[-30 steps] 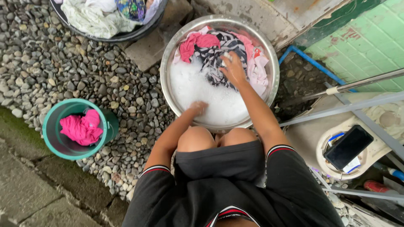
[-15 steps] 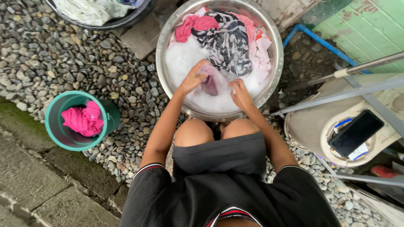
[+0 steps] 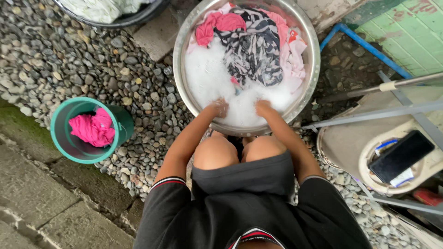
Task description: The person washes clothes in a basin filled with soapy water by hand, scrubbing and rinsing various garments.
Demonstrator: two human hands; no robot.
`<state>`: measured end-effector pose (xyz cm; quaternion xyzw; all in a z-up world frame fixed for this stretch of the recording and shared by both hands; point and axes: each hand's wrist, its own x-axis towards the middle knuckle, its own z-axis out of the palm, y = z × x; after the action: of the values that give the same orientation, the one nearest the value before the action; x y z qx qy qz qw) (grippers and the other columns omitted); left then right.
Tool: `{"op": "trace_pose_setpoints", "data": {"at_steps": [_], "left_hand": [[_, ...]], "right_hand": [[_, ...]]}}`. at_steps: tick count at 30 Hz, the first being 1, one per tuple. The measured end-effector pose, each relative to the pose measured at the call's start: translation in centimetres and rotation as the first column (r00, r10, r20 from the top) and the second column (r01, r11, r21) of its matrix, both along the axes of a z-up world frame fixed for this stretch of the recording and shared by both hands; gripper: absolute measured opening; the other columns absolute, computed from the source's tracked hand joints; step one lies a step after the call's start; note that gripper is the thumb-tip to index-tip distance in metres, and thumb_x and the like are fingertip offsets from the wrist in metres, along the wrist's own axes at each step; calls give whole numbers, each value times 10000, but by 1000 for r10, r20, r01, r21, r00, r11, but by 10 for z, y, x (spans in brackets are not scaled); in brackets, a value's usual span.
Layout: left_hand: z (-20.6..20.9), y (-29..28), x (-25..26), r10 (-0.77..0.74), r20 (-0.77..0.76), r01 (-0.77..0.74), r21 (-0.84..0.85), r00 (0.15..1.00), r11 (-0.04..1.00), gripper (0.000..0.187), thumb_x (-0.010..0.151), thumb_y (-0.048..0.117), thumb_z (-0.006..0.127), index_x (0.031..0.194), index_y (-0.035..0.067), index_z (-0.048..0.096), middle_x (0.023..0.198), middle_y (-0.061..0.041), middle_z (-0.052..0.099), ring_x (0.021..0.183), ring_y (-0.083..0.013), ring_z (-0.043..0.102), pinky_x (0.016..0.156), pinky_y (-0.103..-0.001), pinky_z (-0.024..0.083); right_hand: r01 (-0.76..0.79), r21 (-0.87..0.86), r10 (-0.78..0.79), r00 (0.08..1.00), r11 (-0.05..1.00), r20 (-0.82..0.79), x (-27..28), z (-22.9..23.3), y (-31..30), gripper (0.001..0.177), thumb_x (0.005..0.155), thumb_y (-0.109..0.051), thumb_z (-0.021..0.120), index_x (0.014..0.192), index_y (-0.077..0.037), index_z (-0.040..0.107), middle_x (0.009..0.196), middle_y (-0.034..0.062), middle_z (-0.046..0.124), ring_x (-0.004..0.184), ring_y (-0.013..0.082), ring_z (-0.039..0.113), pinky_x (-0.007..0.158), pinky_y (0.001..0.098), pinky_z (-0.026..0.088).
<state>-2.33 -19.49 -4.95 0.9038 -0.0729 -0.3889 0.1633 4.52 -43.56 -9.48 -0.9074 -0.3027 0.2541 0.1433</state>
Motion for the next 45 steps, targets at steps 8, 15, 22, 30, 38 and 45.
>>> {"op": "trace_pose_setpoints", "data": {"at_steps": [8, 15, 22, 30, 38, 45], "left_hand": [[-89, 10, -2, 5, -145, -9, -29, 989, 1000, 477, 925, 299, 577, 1382, 184, 509, 1379, -188, 486, 1180, -478, 510, 984, -547, 457], [-83, 25, -1, 156, -133, -176, -150, 979, 973, 421, 939, 295, 525, 1329, 136, 545, 1248, -193, 590, 1029, -453, 647, 940, -503, 527], [-21, 59, 34, 661, -201, -691, -220, 723, 689, 394, 954, 290, 474, 1275, 87, 581, 1117, -199, 694, 877, -428, 784, 897, -458, 597], [-37, 46, 123, 318, 604, -179, -280, 731, 943, 541, 1039, 282, 573, 1488, 33, 400, 1105, -270, 684, 935, -448, 657, 875, -555, 497], [-60, -12, 92, 58, 448, -56, -17, 892, 998, 777, 936, 138, 536, 1638, 173, 206, 1073, -219, 724, 998, -363, 692, 895, -486, 546], [-68, -20, 61, 104, 302, -89, -62, 948, 994, 516, 912, 131, 533, 1403, 38, 404, 1037, -227, 732, 992, -382, 704, 925, -483, 543]], "right_hand": [[443, 326, -496, 863, 835, 100, 72, 139, 43, 544, 982, -400, 734, 1420, -167, 510, 1345, 161, 543, 1111, 408, 629, 893, 494, 538], [98, 201, -137, 973, 975, 188, 122, 101, 48, 684, 775, -282, 851, 1378, -191, 543, 1324, 193, 479, 1186, 435, 533, 943, 535, 492], [-272, 137, 267, 962, 952, 52, -2, 78, 14, 497, 727, -86, 717, 1211, -193, 672, 1350, 226, 503, 1149, 432, 533, 956, 498, 482], [-153, 277, 138, 988, 949, 74, -17, -7, 23, 482, 751, 74, 526, 1217, 179, 591, 1260, 312, 572, 1046, 478, 579, 932, 513, 503], [-271, -131, 256, 959, 954, -121, 4, 2, 37, 166, 843, -83, 600, 889, 46, 693, 906, 283, 714, 831, 422, 728, 729, 522, 582], [-195, -105, 173, 966, 975, -190, 6, -24, 28, 229, 874, -178, 622, 1010, -4, 684, 1034, 234, 708, 966, 370, 702, 849, 463, 551]]}}
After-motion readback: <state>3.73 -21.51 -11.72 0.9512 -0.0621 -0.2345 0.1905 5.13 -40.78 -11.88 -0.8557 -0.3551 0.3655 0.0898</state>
